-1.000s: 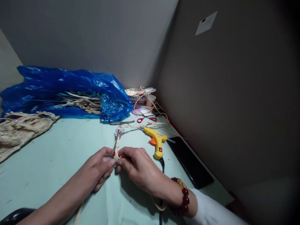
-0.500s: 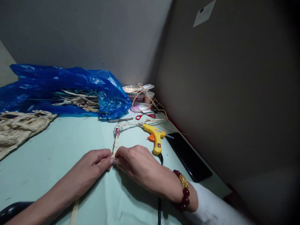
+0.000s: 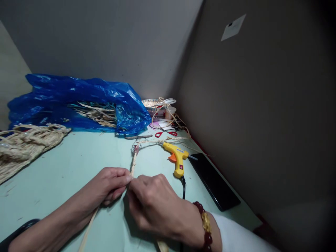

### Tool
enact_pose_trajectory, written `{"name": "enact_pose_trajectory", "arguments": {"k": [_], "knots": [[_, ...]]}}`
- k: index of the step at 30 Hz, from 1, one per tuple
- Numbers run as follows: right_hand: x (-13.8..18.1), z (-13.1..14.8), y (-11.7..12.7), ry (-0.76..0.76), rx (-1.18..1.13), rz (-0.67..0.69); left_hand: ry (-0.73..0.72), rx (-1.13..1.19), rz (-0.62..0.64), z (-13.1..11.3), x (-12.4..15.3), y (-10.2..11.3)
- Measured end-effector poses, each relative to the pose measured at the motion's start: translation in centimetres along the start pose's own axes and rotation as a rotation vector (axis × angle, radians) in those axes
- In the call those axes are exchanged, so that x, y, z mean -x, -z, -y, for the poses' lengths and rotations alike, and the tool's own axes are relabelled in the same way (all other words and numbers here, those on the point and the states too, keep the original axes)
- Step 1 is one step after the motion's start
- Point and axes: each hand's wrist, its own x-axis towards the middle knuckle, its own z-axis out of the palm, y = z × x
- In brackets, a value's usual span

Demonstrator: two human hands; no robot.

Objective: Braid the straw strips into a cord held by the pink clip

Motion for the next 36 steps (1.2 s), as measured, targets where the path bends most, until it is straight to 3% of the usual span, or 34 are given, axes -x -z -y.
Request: {"name": "enact_pose_trajectory", "arguments": {"k": [3,5,10,15,17,21,24,26,31,36], "knots": [[0.2,-0.1,-0.1,0.144,0.155,0.045,-0.003,0.046,0.042,0.0,0.0,0.1],[0.1,-0.3,0.1,0.124,0.084,0.022,-0.036,0.004,0.022,0.1,0.0,0.1],[-0.7,-1.3,0.7,-0.248,-0.235,-0.194,-0.054,-0.005,-0.007,0.0,0.1,0.0],[-1.2,-2.8,0.5,-0.267,-0.803,0.088,-0.080,-0.056,0.075,-0.3,0.0,0.0],[-1.3,-3.2,0.2,-0.286,-0.930,0.105,-0.139,-0.141,0.075,-0.4,0.2,-0.1],[-1.4,-3.1,-0.4,-0.330,-0.865,0.012,-0.299,-0.529,-0.103,-0.3,0.8,-0.7],[-1.4,-2.5,-0.7,-0.400,-0.746,-0.074,-0.284,-0.830,-0.271,-0.2,1.2,-1.1],[-1.3,-2.1,-0.7,-0.414,-0.672,-0.120,-0.266,-0.887,-0.309,-0.3,1.4,-1.2],[-0.9,-1.5,-0.2,-0.327,-0.475,-0.189,-0.267,-0.591,-0.252,-0.1,1.5,-1.6],[-0.8,-1.6,0.0,-0.308,-0.538,-0.161,-0.089,-0.287,-0.153,0.5,2.0,-2.9]]}}
